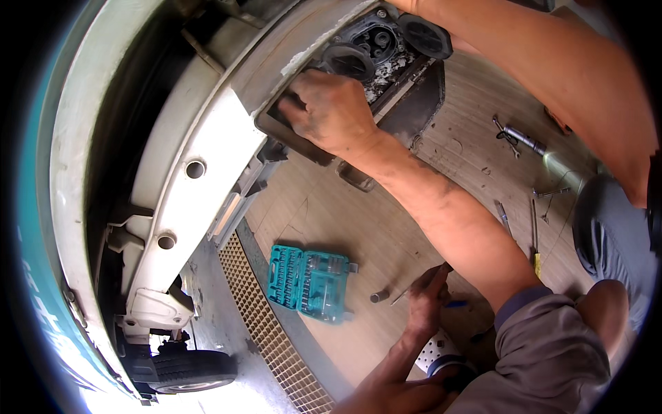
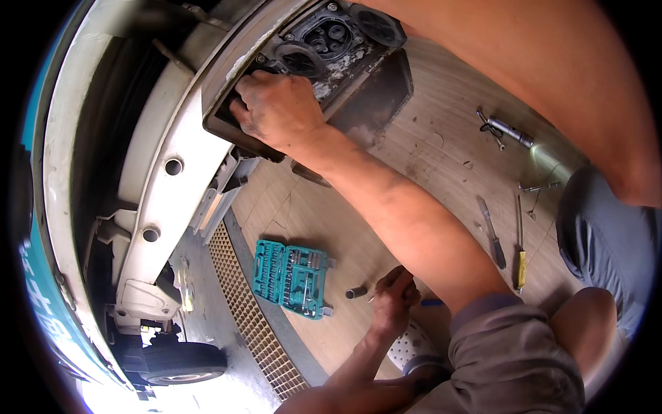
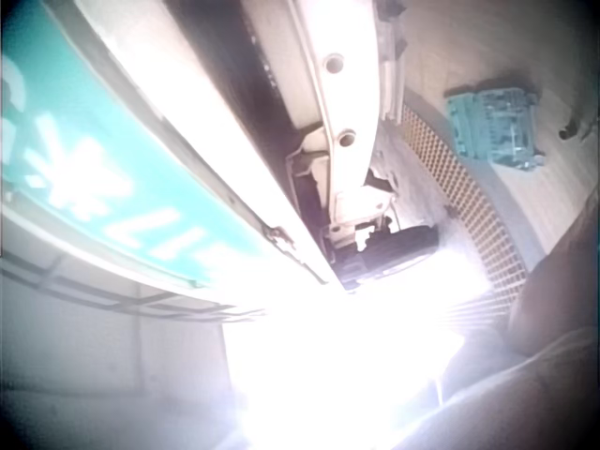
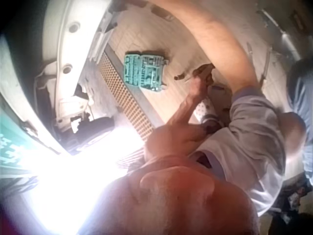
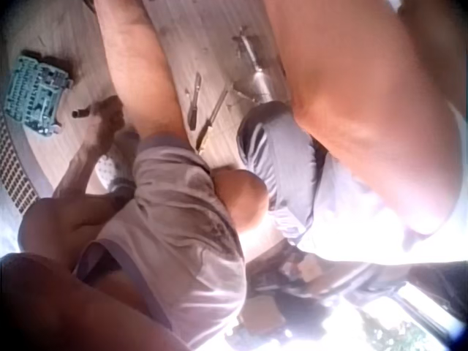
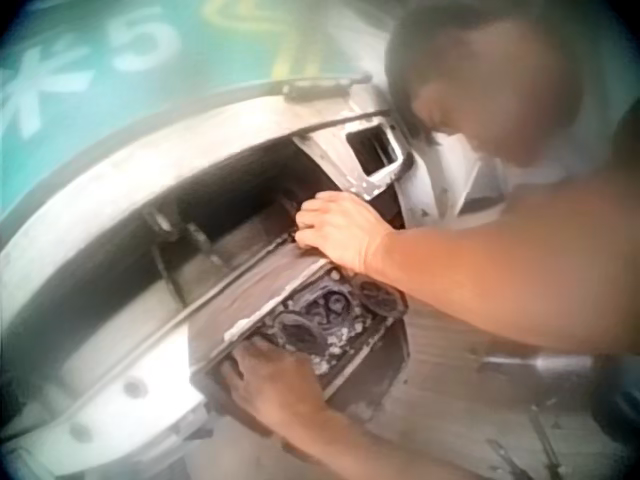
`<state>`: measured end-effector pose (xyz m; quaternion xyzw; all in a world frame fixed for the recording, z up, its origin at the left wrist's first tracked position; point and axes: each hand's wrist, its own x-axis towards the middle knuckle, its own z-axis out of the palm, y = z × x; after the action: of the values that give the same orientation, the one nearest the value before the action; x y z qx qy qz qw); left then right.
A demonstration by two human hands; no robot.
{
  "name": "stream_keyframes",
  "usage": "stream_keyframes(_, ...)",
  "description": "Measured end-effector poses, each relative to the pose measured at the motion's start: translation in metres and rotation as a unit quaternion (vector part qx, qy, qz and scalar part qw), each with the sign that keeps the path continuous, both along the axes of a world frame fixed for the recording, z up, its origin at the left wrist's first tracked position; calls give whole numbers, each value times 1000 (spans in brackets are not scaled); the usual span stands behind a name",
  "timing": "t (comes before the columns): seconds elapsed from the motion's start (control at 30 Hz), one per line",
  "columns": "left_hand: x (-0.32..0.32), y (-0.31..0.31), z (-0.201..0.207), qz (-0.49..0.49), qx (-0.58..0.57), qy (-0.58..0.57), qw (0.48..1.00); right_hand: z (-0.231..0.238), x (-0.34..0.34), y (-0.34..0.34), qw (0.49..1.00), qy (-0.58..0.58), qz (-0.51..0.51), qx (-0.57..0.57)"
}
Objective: The person removes screws and internal components of an electric vehicle charging port using a screwdriver, and then manipulates wires and connectors by hand to replace parts of the assembly.
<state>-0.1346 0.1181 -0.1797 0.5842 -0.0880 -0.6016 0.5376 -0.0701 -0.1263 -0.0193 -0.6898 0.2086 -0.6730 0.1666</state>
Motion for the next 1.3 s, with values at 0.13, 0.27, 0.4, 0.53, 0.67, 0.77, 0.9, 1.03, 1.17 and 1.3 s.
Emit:
stream_keyframes(0.13,-2,-1,1,-5,-5,-17,1000,-1,4,-4,999,-42,-8,-24)
stream_keyframes(0.27,-1,-3,3,6,-1,-17,1000,-4,3,-8,998,-43,1,-45)
stream_keyframes(0.4,1,-2,1,2,-7,-10,1000,-5,3,-9,999,1,-15,-32)
stream_keyframes(0.53,0,-2,3,-9,-6,-20,1000,-2,5,-6,997,-34,-39,-60)
stream_keyframes(0.67,5,3,-2,-31,-19,-33,999,-1,0,-4,999,-28,12,-25)
stream_keyframes(0.77,1,2,4,2,1,-16,1000,0,-2,-4,1000,-9,22,0)
stream_keyframes(0.9,-1,5,0,-13,1,-37,999,-3,0,-1,1000,-8,-27,-10)
stream_keyframes(1.03,0,4,-8,-56,-44,-100,992,-9,-4,-10,999,28,-32,-32)
stream_keyframes(1.17,20,6,-11,-193,-230,-485,822,5,19,-9,998,10,-57,-23)
stream_keyframes(1.3,12,3,-3,-122,-105,-235,959,4,11,-11,998,15,-55,3)
